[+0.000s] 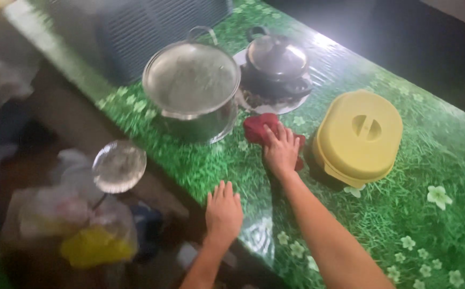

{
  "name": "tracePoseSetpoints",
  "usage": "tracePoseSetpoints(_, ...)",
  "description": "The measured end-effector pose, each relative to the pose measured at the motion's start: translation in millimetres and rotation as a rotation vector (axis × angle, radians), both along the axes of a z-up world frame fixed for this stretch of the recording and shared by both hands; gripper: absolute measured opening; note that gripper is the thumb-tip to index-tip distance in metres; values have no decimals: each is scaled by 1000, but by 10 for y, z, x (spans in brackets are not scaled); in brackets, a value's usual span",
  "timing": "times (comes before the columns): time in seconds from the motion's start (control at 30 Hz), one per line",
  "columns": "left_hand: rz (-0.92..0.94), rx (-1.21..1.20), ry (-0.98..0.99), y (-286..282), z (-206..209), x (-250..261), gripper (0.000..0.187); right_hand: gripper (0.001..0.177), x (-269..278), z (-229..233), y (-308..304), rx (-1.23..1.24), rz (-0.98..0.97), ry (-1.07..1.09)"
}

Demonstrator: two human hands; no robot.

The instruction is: Clear plates, cups, and utensils from a dining table and then wipe the table and adjacent counters with a cloth.

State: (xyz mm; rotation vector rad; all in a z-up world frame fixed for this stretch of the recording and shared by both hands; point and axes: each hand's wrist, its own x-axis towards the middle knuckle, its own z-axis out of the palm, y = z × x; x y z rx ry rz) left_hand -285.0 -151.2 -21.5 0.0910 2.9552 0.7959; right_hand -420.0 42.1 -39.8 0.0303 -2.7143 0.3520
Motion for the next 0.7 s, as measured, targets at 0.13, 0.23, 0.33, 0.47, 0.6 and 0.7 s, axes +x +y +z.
tracePoseSetpoints(0.13,-109,-46,53,-73,34,-5,49,64,247,25,-168,9,-157,-35)
tracePoseSetpoints(0.23,-121,-44,73,-57,77,-130,48,57,876,256,-325,-22,-26,32)
tracePoseSetpoints(0.33,-156,-34,100,-125,253,-166,45,61,1564,483,-518,-99,-12,-26)
tracePoseSetpoints(0.47,-254,-92,-200,-113,592,-404,42,57,1545,415,-418,-87,-85,-7)
tracePoseSetpoints(0.6,-262,-62,-133,37,293,-503,55,51,801,293,-149,48,-288,33)
tracePoseSetpoints(0.7,-270,-91,-166,127,135,-478,60,52,190,37,139,-20,-340,-8)
